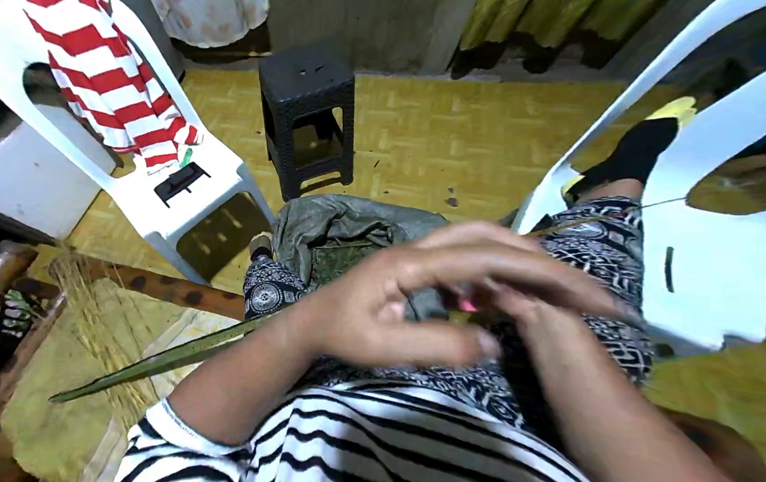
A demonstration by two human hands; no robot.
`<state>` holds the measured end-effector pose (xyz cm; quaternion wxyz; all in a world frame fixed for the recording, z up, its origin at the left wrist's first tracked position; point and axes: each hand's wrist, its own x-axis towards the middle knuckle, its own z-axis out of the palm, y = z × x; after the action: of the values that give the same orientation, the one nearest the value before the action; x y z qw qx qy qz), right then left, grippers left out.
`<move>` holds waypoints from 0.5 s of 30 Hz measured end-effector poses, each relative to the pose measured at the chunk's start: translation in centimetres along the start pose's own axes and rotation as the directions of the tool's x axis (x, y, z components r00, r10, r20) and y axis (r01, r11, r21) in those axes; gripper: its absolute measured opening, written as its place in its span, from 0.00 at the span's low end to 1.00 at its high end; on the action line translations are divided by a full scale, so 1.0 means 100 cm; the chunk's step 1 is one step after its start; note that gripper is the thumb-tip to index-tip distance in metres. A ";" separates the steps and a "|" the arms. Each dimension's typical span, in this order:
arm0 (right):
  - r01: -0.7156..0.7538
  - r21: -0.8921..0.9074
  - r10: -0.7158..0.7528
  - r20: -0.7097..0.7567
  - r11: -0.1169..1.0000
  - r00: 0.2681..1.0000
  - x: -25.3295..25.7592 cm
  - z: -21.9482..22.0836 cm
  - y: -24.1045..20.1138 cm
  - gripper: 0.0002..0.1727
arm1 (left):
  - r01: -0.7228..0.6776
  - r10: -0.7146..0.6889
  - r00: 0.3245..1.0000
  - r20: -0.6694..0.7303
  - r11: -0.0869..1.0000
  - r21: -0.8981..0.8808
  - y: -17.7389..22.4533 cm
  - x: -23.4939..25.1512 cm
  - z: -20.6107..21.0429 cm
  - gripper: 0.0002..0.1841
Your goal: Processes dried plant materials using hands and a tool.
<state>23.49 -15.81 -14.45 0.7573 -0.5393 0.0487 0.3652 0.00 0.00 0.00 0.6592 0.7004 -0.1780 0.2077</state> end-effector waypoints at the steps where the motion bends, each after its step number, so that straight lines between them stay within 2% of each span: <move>1: 0.002 -0.005 -0.002 -0.009 1.000 1.000 -0.003 0.004 -0.002 0.16 | 0.069 -0.071 0.997 0.000 0.972 0.225 -0.029 0.002 -0.009 0.16; 3: -0.005 -0.021 0.005 -0.004 1.000 1.000 -0.007 0.011 -0.006 0.16 | 0.318 -0.344 0.937 -0.059 0.774 0.548 -0.079 -0.002 -0.018 0.24; 5: -0.009 -0.007 0.009 0.005 1.000 1.000 -0.008 0.015 -0.011 0.16 | 0.461 -0.538 0.836 -0.105 0.587 0.666 -0.122 -0.009 -0.021 0.32; 7: -0.015 0.014 0.014 0.029 1.000 0.999 -0.010 0.019 -0.016 0.16 | 0.502 -0.637 0.764 -0.101 0.488 0.714 -0.148 -0.015 -0.019 0.36; 10: -0.039 0.062 0.037 0.029 0.997 0.999 -0.013 0.026 -0.026 0.17 | 0.479 -0.671 0.737 -0.081 0.435 0.762 -0.161 -0.014 -0.008 0.33; 15: -0.049 0.126 0.049 0.001 0.991 0.999 -0.018 0.039 -0.037 0.16 | 0.458 -0.576 0.799 -0.175 0.394 0.797 -0.165 -0.006 0.014 0.24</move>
<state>23.17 -13.93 -9.15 0.7805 -0.4895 0.0856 0.3794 8.19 -0.26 -14.46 0.2833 0.9513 0.1211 0.0038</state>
